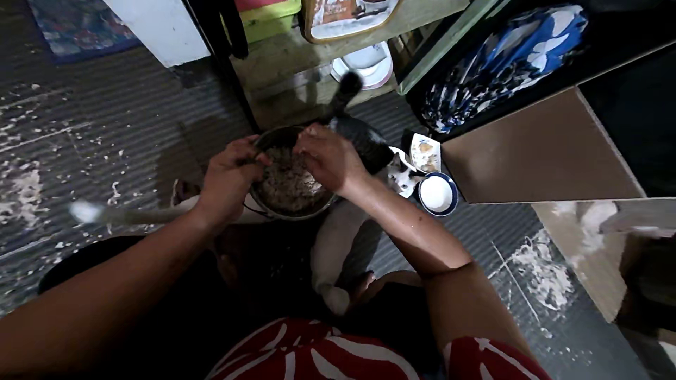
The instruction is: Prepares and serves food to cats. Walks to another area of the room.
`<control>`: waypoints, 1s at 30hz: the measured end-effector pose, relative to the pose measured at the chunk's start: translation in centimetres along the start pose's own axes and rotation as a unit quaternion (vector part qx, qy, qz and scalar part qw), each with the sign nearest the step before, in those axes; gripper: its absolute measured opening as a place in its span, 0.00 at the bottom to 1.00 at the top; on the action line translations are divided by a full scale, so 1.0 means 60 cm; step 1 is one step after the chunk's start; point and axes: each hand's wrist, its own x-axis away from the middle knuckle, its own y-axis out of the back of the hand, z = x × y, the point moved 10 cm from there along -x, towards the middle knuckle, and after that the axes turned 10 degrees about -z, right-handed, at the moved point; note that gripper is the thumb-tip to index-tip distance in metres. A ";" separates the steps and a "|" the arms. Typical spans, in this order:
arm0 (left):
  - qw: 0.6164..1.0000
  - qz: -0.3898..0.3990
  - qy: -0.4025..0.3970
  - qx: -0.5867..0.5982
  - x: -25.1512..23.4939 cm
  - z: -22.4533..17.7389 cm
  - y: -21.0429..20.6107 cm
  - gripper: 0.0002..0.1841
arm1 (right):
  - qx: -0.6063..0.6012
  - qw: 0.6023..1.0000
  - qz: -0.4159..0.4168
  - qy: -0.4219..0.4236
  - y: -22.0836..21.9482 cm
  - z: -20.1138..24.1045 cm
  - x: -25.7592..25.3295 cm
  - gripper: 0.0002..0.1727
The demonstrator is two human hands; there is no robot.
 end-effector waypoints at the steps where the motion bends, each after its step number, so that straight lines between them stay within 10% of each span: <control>1: 1.000 -0.002 -0.001 -0.001 0.000 0.000 -0.001 0.09 | -0.012 0.999 -0.049 0.021 0.016 0.006 -0.002 0.11; 7: 1.000 0.000 0.011 -0.002 0.000 -0.001 -0.006 0.08 | 0.047 0.986 0.157 -0.031 -0.079 -0.056 0.021 0.17; 14: 1.000 -0.013 0.021 -0.007 0.003 0.001 0.003 0.09 | -0.060 0.996 -0.032 -0.064 0.102 -0.094 -0.032 0.11; 21: 0.998 -0.035 0.025 -0.042 0.011 0.012 0.049 0.13 | -0.052 0.919 -0.059 -0.386 0.281 -0.424 0.085 0.17; 26: 0.998 0.006 -0.054 0.027 0.016 0.027 0.083 0.14 | -0.068 0.849 0.051 -0.522 0.170 -0.608 0.264 0.21; 30: 0.994 0.058 -0.094 0.024 0.036 0.031 0.098 0.10 | -0.022 0.877 0.087 -0.471 0.052 -0.665 0.313 0.32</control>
